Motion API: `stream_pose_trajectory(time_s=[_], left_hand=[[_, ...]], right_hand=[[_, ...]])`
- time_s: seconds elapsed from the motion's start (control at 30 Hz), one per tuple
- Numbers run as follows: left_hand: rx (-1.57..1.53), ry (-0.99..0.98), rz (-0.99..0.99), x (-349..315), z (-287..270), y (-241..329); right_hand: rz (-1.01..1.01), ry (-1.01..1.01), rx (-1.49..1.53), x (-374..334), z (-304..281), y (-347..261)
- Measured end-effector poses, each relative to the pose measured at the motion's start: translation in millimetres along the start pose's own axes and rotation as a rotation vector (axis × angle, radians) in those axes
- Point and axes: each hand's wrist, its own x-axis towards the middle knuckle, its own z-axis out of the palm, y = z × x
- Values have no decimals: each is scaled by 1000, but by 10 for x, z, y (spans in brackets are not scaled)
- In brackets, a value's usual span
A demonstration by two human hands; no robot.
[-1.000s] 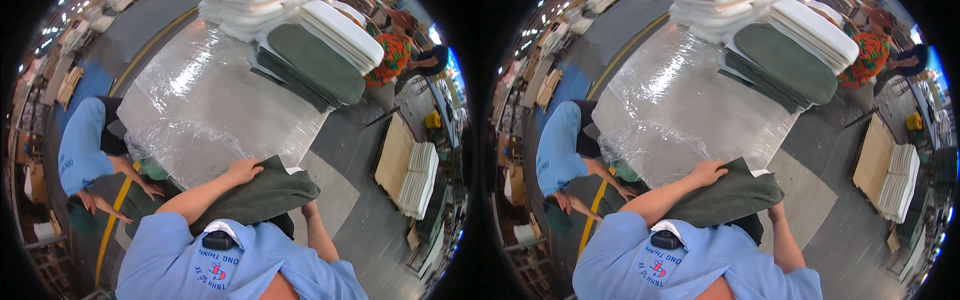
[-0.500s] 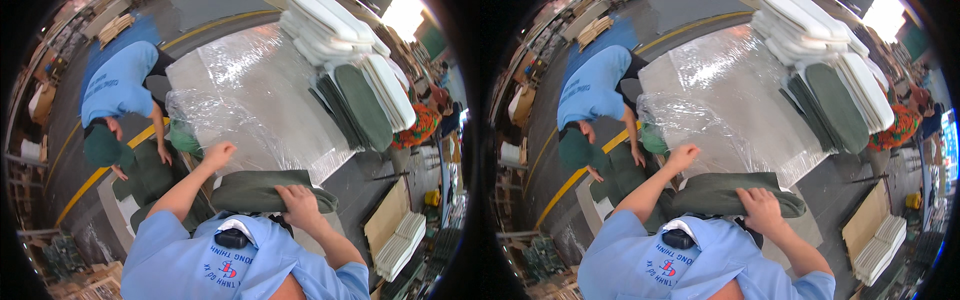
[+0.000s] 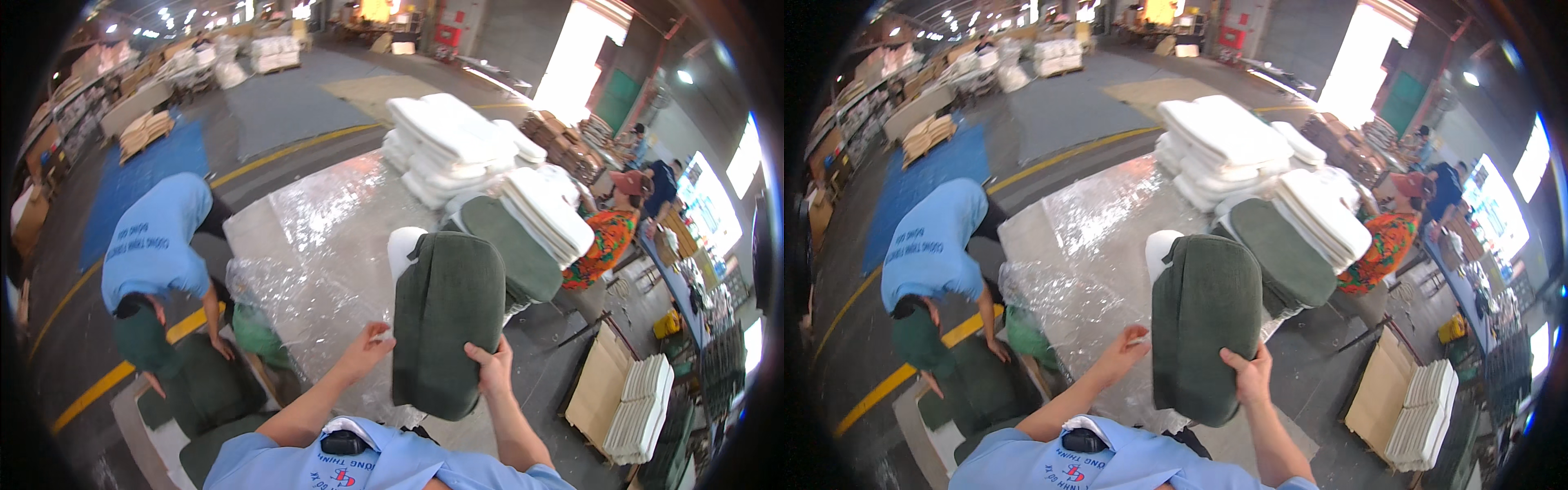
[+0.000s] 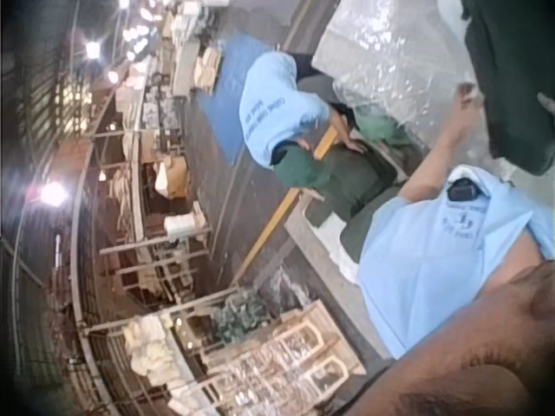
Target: The person repeatedly picks up white foam inserts and green fabric covers, inserts the foam into the covers by hand, and places the finished cushions onto a stack on the table. The process is repeated for multiple units.
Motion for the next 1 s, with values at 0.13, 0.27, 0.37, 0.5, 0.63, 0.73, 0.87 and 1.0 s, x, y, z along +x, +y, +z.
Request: stream_pose_trajectory(time_s=[0.13, 0.27, 0.37, 0.5, 0.63, 0.73, 0.87, 1.0], left_hand=[[365, -39, 153, 620, 540, 432], [657, -264, 199, 1115, 514, 295], [794, -652, -37, 1154, 506, 75], [591, -925, -397, 762, 486, -424], [1073, -938, -69, 511, 543, -671], [1308, -789, 165, 409, 541, -694], [968, -788, -181, 599, 597, -668], [778, -815, -515, 781, 1071, -388]], right_hand=[[-2, 158, 251, -344, 269, 220], [30, 7, 187, -714, 500, 310], [215, -118, 72, -995, 410, 433], [337, -343, -81, -1289, 137, 467], [383, -411, -161, -1475, -261, 962], [392, -487, -322, -1539, -605, 1086], [544, -349, -572, -1280, -1450, 888], [389, 28, -657, -633, -1763, 658]])
